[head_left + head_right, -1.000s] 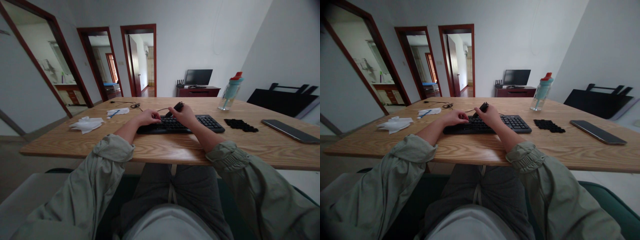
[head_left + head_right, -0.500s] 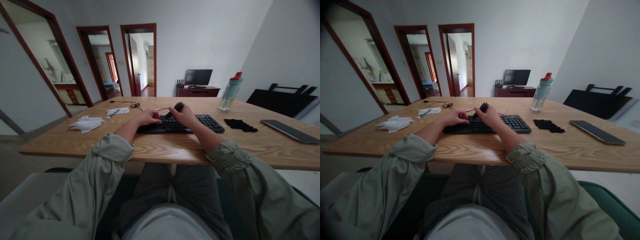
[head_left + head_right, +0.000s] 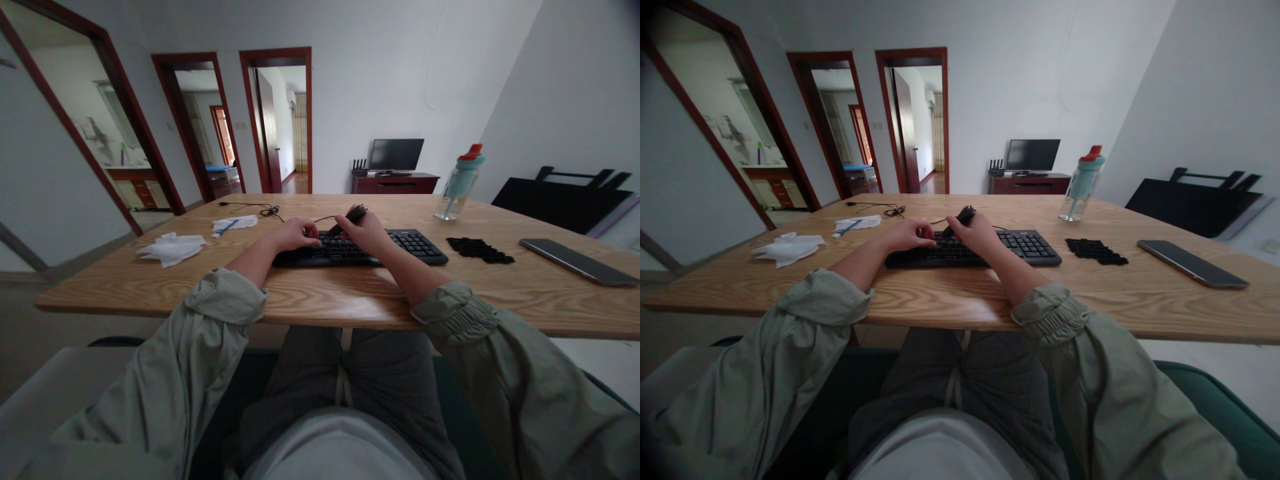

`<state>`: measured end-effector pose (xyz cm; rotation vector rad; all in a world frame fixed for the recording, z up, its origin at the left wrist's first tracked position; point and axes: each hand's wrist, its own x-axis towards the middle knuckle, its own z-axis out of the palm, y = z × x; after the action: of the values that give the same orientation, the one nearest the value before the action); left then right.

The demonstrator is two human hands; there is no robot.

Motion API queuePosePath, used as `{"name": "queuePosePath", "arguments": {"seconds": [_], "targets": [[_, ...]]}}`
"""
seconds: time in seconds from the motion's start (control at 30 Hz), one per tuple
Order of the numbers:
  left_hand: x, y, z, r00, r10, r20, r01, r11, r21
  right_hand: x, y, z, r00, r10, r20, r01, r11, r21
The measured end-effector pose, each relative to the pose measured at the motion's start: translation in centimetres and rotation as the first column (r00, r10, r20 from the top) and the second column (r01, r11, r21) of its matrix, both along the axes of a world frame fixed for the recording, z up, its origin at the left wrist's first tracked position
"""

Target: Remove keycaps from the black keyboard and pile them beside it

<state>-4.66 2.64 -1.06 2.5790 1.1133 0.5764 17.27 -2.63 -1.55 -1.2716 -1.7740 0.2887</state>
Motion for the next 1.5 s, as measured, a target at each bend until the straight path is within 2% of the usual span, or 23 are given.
{"name": "queuePosePath", "arguments": {"seconds": [0.13,0.3,0.5,0.73,1.0,1.23,1.5], "targets": [[0.1,-0.3,0.2,1.000,0.007,0.006,-0.007,1.000,-0.021,-0.5,-1.0,0.1,1.000,0.000,-0.014,0.000,1.000,0.013],[0.1,-0.3,0.2,1.000,-0.004,-0.018,0.004,1.000,-0.028,-0.9,-1.7,-0.2,0.998,0.060,0.006,-0.061,0.994,0.095],[0.0,0.0,0.0,1.000,-0.014,-0.016,0.014,1.000,0.011,-0.4,-0.9,-0.3,0.997,0.008,-0.072,-0.007,1.000,0.016],[0.0,-0.3,0.2,0.999,-0.006,-0.049,0.007,0.999,0.037,-0.3,0.0,-1.0,0.994,-0.078,-0.081,0.081,0.996,0.031],[0.0,-0.1,-0.1,0.988,-0.096,-0.121,0.101,0.994,0.036,-0.8,-0.3,-1.2,0.997,-0.034,-0.069,0.036,0.999,0.039],[0.2,-0.8,0.4,0.988,-0.095,-0.118,0.092,0.995,-0.030,-0.5,-0.1,-1.1,0.996,-0.050,-0.078,0.056,0.995,0.083],[0.4,-1.2,0.5,0.990,-0.080,-0.117,0.076,0.996,-0.044,-0.4,0.1,-1.3,0.994,-0.023,-0.105,0.033,0.995,0.092]]}}
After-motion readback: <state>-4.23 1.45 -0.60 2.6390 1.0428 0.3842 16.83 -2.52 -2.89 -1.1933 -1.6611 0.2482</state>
